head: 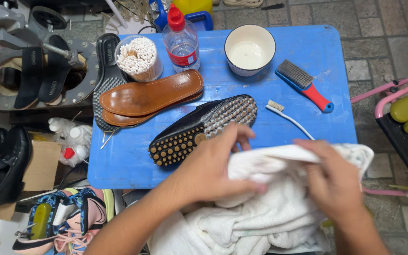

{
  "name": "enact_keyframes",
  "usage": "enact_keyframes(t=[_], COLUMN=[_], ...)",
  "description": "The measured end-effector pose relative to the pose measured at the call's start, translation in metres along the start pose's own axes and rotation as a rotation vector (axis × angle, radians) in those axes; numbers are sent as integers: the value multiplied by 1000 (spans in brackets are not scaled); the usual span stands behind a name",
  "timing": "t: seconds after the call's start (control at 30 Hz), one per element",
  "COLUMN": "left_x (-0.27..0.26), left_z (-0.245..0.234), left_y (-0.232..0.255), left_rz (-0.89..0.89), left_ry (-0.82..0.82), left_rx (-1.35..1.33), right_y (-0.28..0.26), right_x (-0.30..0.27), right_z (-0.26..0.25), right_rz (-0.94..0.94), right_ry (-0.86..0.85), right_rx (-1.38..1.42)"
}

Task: The person scrubs the sole of a black shoe with a toothbrush dipped in a white cleaning solution. They repeatedly apply the solution and scrub the textured surface, then wipe the area with a white cloth. The process is repeated multiple times on the same shoe sole.

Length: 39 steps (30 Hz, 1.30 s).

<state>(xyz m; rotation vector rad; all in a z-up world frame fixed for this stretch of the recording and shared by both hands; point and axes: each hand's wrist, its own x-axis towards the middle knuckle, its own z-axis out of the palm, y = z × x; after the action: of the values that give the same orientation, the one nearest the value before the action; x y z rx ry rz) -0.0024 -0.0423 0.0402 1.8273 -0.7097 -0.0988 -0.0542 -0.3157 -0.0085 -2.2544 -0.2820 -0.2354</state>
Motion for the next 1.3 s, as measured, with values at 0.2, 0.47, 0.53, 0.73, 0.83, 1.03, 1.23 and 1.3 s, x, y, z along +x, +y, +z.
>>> enact_keyframes(t=[0.2, 0.47, 0.53, 0.73, 0.83, 1.03, 1.23, 1.3], left_x=[-42, -34, -34, -39, -46, -38, -44, -44], left_z=[9, 7, 8, -6, -30, -41, -31, -32], left_y=[-34, 3, 15, 20, 4, -40, -53, -55], left_rz=[-233, -99, -41, -121, -71, -148, -218, -216], left_ry=[-357, -148, -265, -453, -99, 146, 98, 103], left_rx=[334, -242, -125, 195, 459, 908, 834, 842], right_y=[1, 2, 8, 8, -2, -24, -40, -44], right_x=[12, -15, -11, 25, 36, 64, 81, 84], right_z=[-22, 47, 55, 62, 68, 93, 121, 122], right_rz=[58, 34, 129, 73, -42, -274, -497, -538], right_ry=[362, 134, 161, 295, 257, 44, -244, -251], right_rx=[-253, 157, 244, 99, -53, -231, -275, -297])
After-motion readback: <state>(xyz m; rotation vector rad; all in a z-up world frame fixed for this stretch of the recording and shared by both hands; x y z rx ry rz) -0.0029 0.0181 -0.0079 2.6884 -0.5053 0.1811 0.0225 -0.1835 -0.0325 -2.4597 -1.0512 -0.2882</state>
